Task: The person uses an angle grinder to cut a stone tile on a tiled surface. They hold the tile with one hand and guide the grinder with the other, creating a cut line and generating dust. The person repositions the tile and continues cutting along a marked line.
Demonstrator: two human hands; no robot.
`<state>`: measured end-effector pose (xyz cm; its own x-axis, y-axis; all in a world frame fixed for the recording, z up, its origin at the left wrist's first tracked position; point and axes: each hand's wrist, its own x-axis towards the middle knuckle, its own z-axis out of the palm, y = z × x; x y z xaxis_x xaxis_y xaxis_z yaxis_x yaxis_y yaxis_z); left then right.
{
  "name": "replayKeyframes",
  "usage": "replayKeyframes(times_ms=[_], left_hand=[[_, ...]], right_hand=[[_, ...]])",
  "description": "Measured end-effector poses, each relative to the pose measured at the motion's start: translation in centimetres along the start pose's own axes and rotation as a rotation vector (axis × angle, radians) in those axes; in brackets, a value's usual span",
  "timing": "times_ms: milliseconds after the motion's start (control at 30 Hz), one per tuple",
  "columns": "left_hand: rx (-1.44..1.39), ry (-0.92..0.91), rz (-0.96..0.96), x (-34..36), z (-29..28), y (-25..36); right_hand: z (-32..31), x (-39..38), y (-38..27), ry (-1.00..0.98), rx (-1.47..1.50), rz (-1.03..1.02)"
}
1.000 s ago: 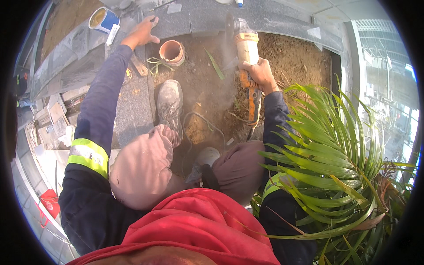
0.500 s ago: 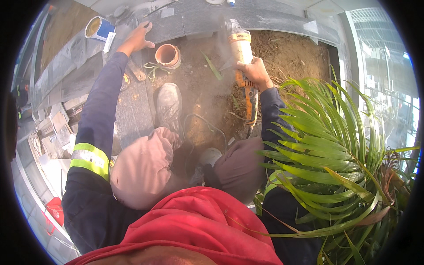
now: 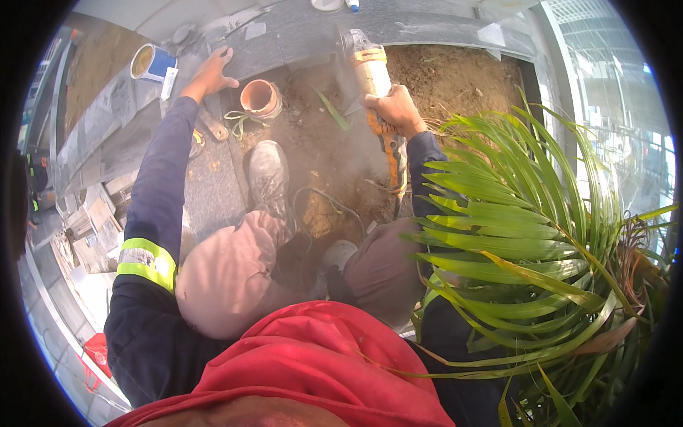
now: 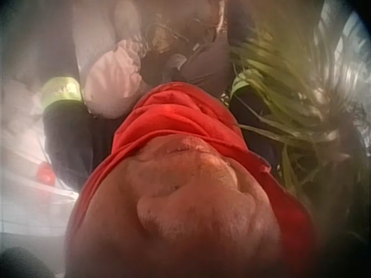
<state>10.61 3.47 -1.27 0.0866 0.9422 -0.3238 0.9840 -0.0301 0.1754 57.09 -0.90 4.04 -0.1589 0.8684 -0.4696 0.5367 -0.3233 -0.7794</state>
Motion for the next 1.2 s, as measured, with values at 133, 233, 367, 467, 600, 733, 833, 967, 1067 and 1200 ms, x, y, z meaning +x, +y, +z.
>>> replayKeyframes(times_ms=[133,233,367,467,600,733,833,967,1067,1200], left_hand=[[-0.01,0.016,0.02,0.1,0.3,-0.4],[0.006,0.013,0.022,0.2,0.3,-0.7],[0.007,-0.005,0.009,0.0,0.2,-0.3],[0.006,0.005,0.017,-0.1,0.2,-0.2],[-0.007,0.003,0.01,-0.3,0.2,-0.1],[-0.035,0.035,0.02,-0.2,0.5,-0.5],[-0.032,0.03,0.017,-0.1,0.5,-0.7],[-0.022,0.011,0.014,0.0,0.4,-0.2],[-0.019,0.011,0.017,0.1,0.5,-0.4],[0.035,0.006,0.012,0.3,0.6,-0.6]], right_hand=[[0.0,0.2,-0.5,0.002,-0.006,-0.008],[0.3,0.8,0.0,0.026,0.032,-0.025],[0.4,1.4,0.3,0.028,0.022,-0.012],[0.1,1.2,-0.2,0.018,0.038,0.012],[0.3,1.1,0.4,0.012,0.071,-0.009],[0.4,0.9,0.8,0.006,0.12,-0.008],[-0.1,0.9,0.7,-0.04,0.017,-0.006],[0.2,0.9,1.7,-0.014,0.068,-0.016],[0.0,1.0,1.5,-0.025,0.039,-0.008],[0.2,0.7,0.4,-0.006,0.064,0.002]])
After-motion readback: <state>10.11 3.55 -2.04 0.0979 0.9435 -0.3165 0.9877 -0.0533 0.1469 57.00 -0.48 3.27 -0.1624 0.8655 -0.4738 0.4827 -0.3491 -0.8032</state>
